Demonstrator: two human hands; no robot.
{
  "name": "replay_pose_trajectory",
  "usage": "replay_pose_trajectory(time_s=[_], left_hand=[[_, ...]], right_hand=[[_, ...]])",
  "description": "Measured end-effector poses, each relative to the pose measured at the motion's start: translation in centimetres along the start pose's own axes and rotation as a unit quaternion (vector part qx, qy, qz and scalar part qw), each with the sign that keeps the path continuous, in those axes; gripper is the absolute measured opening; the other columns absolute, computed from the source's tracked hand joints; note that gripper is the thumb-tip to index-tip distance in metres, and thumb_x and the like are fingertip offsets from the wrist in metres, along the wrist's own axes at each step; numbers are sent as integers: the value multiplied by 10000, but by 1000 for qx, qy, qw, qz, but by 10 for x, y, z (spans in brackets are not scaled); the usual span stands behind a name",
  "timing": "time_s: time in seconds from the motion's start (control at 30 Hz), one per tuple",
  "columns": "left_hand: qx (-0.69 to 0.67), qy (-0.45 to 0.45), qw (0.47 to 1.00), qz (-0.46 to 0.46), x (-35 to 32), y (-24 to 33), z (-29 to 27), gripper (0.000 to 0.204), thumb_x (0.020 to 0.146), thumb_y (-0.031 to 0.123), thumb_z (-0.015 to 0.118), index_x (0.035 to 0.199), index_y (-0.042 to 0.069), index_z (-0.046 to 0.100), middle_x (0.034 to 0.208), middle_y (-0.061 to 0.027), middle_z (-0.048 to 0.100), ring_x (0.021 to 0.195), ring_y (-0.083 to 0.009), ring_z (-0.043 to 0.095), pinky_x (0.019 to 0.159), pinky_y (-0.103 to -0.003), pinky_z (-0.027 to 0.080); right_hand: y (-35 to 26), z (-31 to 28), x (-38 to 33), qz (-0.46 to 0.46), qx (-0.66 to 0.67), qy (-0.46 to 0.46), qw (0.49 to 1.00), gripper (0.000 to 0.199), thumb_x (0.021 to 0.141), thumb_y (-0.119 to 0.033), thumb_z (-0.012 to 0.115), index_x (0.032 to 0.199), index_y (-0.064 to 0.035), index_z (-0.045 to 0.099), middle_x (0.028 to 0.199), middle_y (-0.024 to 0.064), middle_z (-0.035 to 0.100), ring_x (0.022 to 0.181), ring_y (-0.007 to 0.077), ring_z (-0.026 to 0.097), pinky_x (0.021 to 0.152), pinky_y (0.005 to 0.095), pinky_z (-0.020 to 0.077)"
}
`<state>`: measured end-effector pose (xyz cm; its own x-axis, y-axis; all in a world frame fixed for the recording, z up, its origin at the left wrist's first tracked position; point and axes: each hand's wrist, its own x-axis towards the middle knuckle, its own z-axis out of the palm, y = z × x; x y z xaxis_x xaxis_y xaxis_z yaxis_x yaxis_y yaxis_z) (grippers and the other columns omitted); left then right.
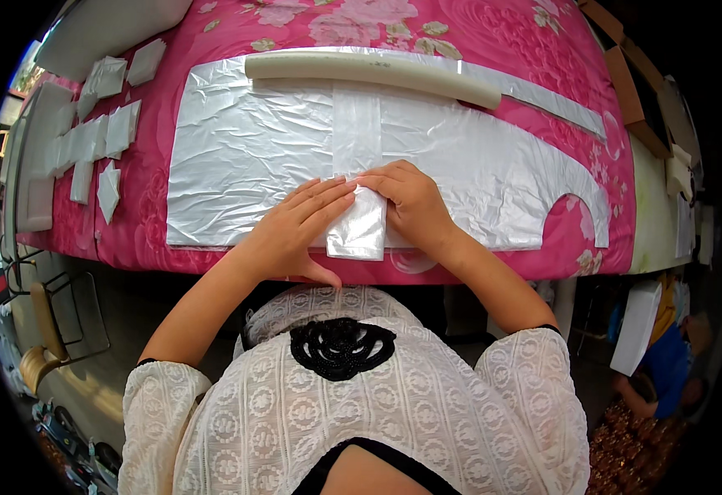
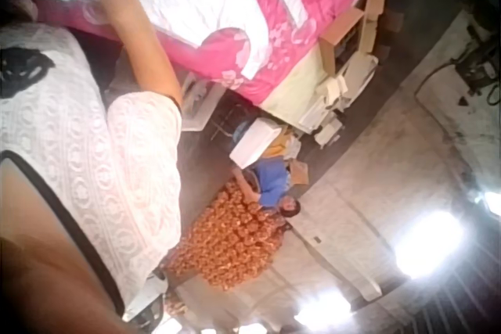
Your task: The person repeatedly wraps small white rectangular items in clear plastic film on a pink floral tablecloth. They unroll the film, place an item, fold the film around it, and set the wrapped item aside, repeating this process throughout the clip.
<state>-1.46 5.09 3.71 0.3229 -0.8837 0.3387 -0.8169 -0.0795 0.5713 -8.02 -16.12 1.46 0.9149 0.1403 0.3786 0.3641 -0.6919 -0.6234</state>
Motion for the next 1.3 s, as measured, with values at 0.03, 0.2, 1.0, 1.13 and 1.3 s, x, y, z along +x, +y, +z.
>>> replay_pose_trajectory(time_s=[0.03,0.2,1.0,1.13,1.3], left_hand=[[58,-21,998,-5,1,-4,1,785,592,233,813,1256,21,452,1304,-166,473,1169,-291,500,966,-380,421],[42,66,996,-47,11,-26,21,651,629,-23,632,1255,21,463,1053,-138,612,994,-305,575,860,-393,461],[209,-25,960,-186,32,-8,54,776,851,394,522,1392,-67,211,1470,-235,176,1380,-340,160,1109,-464,116],[258,-16,947,-191,32,-8,58,759,852,432,501,1366,-79,276,1457,-234,216,1376,-331,174,1112,-444,127],[247,16,953,-175,40,-10,50,657,799,283,584,1296,-92,374,1366,-239,368,1279,-333,355,1059,-426,264]], right_hand=[[0,0,1,11,11,2,1000,327,676,53,606,986,-43,648,983,76,646,887,273,589,786,342,495],[2,0,1,-17,-12,13,1000,247,687,2,626,922,-61,665,921,69,651,885,245,588,775,339,496],[10,-23,40,374,135,-94,913,246,803,-195,671,935,3,608,769,60,637,680,129,635,530,257,464],[9,-12,22,176,-68,22,982,391,744,-177,699,1064,11,575,996,147,619,967,263,594,780,363,485],[32,-16,29,-85,-160,-13,983,404,770,-117,632,1146,7,551,1175,155,559,1144,304,496,987,376,385]])
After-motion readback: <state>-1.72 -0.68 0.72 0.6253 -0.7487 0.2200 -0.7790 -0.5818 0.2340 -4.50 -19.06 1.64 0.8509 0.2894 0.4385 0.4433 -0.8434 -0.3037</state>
